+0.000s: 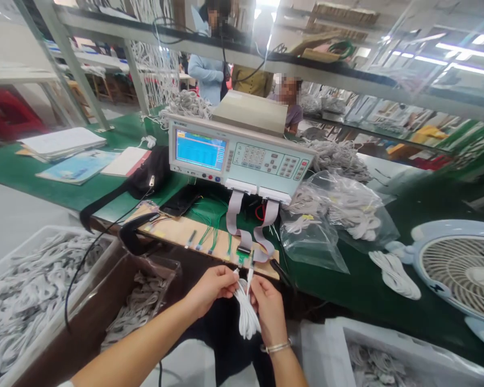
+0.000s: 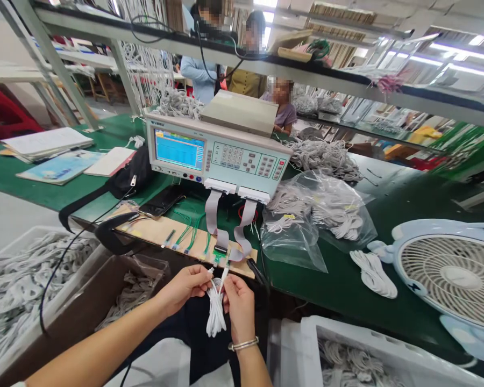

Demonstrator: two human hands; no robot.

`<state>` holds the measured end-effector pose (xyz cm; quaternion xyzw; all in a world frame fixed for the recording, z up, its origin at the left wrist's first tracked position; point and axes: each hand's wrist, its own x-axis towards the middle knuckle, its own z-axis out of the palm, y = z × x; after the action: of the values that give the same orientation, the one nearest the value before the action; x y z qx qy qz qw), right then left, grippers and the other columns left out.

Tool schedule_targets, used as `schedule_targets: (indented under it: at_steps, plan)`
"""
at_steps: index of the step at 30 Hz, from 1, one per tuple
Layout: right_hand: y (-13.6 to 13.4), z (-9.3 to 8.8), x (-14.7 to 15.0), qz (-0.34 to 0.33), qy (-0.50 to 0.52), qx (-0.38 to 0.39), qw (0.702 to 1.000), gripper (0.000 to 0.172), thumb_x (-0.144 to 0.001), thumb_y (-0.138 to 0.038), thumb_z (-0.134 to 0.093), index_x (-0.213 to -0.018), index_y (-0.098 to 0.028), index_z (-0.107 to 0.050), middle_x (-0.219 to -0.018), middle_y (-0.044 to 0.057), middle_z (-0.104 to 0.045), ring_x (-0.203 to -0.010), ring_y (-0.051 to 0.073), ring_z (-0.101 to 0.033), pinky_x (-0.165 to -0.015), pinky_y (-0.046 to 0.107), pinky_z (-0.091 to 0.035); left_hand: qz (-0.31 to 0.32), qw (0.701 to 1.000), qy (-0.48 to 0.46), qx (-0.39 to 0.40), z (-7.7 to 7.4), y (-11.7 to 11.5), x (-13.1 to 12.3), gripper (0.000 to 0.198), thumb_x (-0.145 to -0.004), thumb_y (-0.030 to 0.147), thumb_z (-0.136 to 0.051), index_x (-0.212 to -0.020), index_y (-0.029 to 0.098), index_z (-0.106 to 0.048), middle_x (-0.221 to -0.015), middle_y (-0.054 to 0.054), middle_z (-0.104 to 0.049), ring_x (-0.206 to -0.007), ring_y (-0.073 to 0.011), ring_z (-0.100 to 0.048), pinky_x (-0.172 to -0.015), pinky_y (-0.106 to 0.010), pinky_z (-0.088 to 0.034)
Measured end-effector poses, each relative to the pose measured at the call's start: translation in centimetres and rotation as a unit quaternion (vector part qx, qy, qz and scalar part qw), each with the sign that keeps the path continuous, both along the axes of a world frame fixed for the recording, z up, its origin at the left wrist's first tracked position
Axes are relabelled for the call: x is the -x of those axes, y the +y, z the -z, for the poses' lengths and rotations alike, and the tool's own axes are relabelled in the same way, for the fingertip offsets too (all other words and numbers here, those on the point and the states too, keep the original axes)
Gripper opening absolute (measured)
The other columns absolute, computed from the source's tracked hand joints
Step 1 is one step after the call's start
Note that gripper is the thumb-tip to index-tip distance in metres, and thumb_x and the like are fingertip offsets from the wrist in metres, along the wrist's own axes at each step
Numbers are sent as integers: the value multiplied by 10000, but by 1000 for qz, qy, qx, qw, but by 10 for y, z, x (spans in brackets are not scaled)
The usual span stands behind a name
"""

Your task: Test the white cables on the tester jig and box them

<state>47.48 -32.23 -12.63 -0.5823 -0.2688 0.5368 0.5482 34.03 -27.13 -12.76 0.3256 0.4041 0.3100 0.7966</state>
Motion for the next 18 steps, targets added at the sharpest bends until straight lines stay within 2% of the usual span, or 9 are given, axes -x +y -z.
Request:
schedule_targets:
  at_steps: [2, 5, 9, 15, 18]
  plan:
    - [-3, -4, -6, -29, -48, -3, 998, 270, -663, -362, -606, -785, -122, -603, -509, -30, -511, -401, 49, -388, -337, 143, -287, -11, 1000, 6, 2, 2, -1, -4, 254, -594, 341, -640, -626, 125, -508, -595, -6, -560, -488, -51, -468, -488, -173, -375]
    - [-9, -7, -11, -38, -78, -22, 996, 283, -675, -372, -588, -800, -120, -610, -572, -4, -552, -439, 62, -423, -350, 147, -317, -38, 999, -1, 6, 4, -5, -11, 255, -596, 340, -635, -596, 128, -494, -570, 0, -549, -473, -48, -459, -472, -166, -361]
    - [-14, -5, -11, -27, -74, -23, 997, 298, -671, -370, -588, -834, -121, -606, -601, 10, -574, -442, 68, -430, -348, 155, -315, -84, 996, -20, 5, 6, -10, -16, 249, -606, 334, -628, -587, 127, -492, -551, 12, -534, -453, -37, -438, -465, -158, -347]
    - [-15, -2, -10, -28, -71, -16, 997, 287, -674, -351, -590, -851, -126, -600, -581, -1, -568, -433, 70, -428, -371, 171, -328, -66, 998, -1, 8, 4, -9, -16, 239, -589, 312, -646, -571, 125, -499, -544, -2, -550, -452, -49, -448, -449, -163, -339]
    - [-14, -1, -11, -21, -61, -21, 998, 281, -663, -347, -601, -840, -129, -605, -572, -5, -569, -437, 73, -430, -366, 171, -322, -114, 993, -15, 15, 2, -15, -24, 261, -583, 333, -656, -570, 123, -501, -519, 14, -525, -444, -46, -441, -463, -169, -342]
